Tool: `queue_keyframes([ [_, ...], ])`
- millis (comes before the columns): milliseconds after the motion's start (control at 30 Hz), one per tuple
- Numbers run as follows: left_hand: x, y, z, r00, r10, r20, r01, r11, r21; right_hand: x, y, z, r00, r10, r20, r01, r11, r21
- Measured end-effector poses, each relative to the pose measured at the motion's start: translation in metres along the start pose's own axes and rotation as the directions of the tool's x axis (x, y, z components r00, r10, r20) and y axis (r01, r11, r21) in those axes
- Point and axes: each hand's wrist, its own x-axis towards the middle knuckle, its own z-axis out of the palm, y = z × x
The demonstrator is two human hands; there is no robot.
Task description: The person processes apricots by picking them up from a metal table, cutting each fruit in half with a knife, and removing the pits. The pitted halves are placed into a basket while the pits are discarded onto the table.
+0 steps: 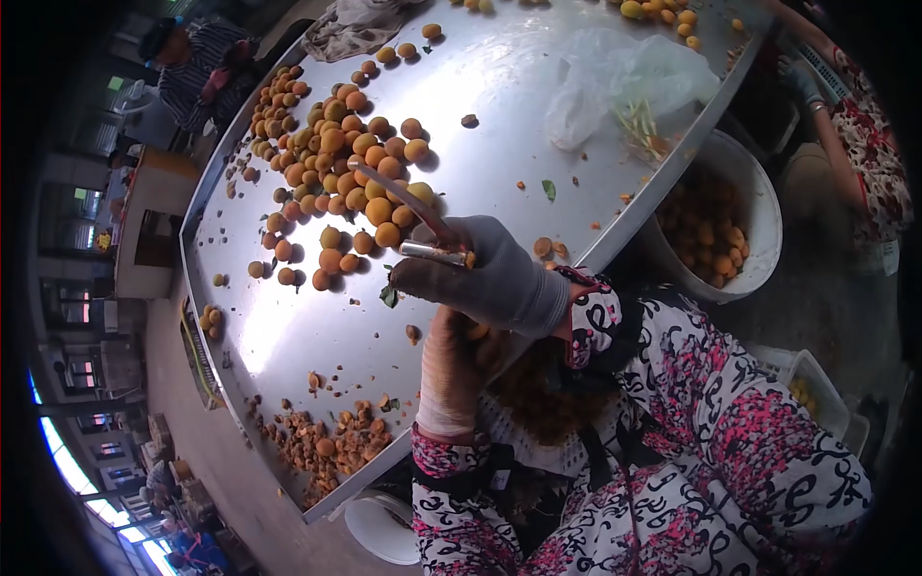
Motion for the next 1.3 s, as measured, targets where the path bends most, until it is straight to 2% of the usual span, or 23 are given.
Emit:
queue_keyframes([
  [67,-0.007,0.021,0.016,0.931,-0.346,-0.114,0.269,0.865,-0.423,0.001,0.004,0.001,1.000,-0.003,0.002,0.003,1.000,-0.004],
  [100,-0.005,0.017,0.007,0.932,-0.345,-0.116,0.267,0.865,-0.424,0.002,0.006,0.001,0.999,-0.030,-0.010,0.030,0.999,-0.014],
  [167,-0.001,0.007,-0.015,0.937,-0.246,0.246,0.345,0.750,-0.565,0.004,0.006,0.002,0.998,-0.055,-0.021,0.054,0.998,-0.021],
  [200,-0.003,0.004,-0.016,0.938,-0.247,0.243,0.344,0.750,-0.566,0.004,0.004,0.002,0.997,0.042,-0.059,-0.036,0.995,0.094],
  [233,-0.005,0.001,-0.011,0.976,-0.176,0.127,0.211,0.907,-0.363,0.004,0.003,0.001,0.986,0.140,-0.087,-0.119,0.970,0.210],
  [267,-0.006,0.000,-0.008,0.997,-0.072,0.033,0.075,0.990,-0.122,0.004,0.007,0.001,0.990,0.040,-0.135,-0.023,0.993,0.119],
  [300,-0.005,-0.001,-0.010,0.997,-0.069,0.032,0.072,0.990,-0.123,0.003,0.008,0.000,0.990,0.039,-0.132,-0.023,0.993,0.117],
  [367,0.000,-0.010,-0.017,0.994,0.091,0.061,-0.100,0.982,0.160,0.006,0.009,-0.006,0.934,0.317,-0.164,-0.181,0.816,0.549],
  [400,0.006,-0.016,-0.025,0.994,0.092,0.057,-0.100,0.983,0.157,0.008,0.017,-0.008,0.923,0.322,-0.211,-0.155,0.813,0.562],
  [433,0.012,-0.018,-0.031,0.947,0.043,0.318,0.043,0.965,-0.258,0.008,0.016,-0.003,0.923,0.324,-0.207,-0.159,0.811,0.562],
  [467,0.017,-0.018,-0.034,0.828,0.109,0.550,0.279,0.772,-0.572,0.008,0.016,0.004,0.946,0.219,-0.240,-0.094,0.892,0.443],
  [500,0.019,-0.027,-0.028,0.830,0.111,0.547,0.275,0.772,-0.573,0.008,0.016,0.012,0.961,0.107,-0.256,-0.022,0.949,0.314],
  [533,0.016,-0.028,0.000,0.990,0.081,0.118,-0.020,0.896,-0.444,0.008,0.015,0.016,0.966,-0.007,-0.258,0.055,0.982,0.179],
  [567,0.012,-0.018,0.024,0.932,0.153,-0.330,-0.219,0.961,-0.171,0.007,0.011,0.014,0.966,-0.007,-0.258,0.055,0.982,0.181],
  [600,0.001,0.017,0.045,0.918,-0.173,-0.357,0.043,0.938,-0.343,0.003,0.005,0.011,0.975,0.037,-0.221,-0.024,0.998,0.063],
  [633,0.003,0.012,0.032,0.918,-0.174,-0.357,0.044,0.938,-0.343,0.001,0.002,0.009,0.978,0.087,-0.188,-0.099,0.993,-0.059],
  [667,0.006,0.003,0.014,0.969,0.056,-0.240,-0.065,0.997,-0.028,0.007,0.002,0.013,0.935,0.115,-0.334,-0.009,0.953,0.303],
  [700,0.009,-0.007,0.000,0.969,0.242,-0.053,-0.220,0.938,0.269,0.007,0.016,-0.003,0.930,0.187,-0.316,-0.068,0.934,0.351],
  [733,0.008,-0.005,0.004,0.969,0.243,-0.053,-0.220,0.938,0.268,0.011,0.017,-0.009,0.909,0.278,-0.312,-0.114,0.883,0.456],
  [800,0.005,0.000,0.015,0.980,-0.114,-0.163,0.057,0.946,-0.318,0.015,0.019,-0.014,0.881,0.366,-0.299,-0.151,0.818,0.556],
  [1033,0.007,0.006,0.007,0.982,-0.120,0.144,0.181,0.815,-0.551,0.016,0.021,-0.013,0.896,0.308,-0.320,-0.104,0.847,0.522],
  [1100,0.007,0.001,-0.004,0.909,0.000,0.417,0.305,0.682,-0.664,0.015,0.020,-0.013,0.922,0.269,-0.279,-0.080,0.836,0.543],
  [1300,0.012,-0.006,-0.005,0.899,-0.005,0.438,0.337,0.648,-0.683,0.015,0.021,-0.015,0.915,0.337,-0.221,-0.145,0.788,0.599],
])
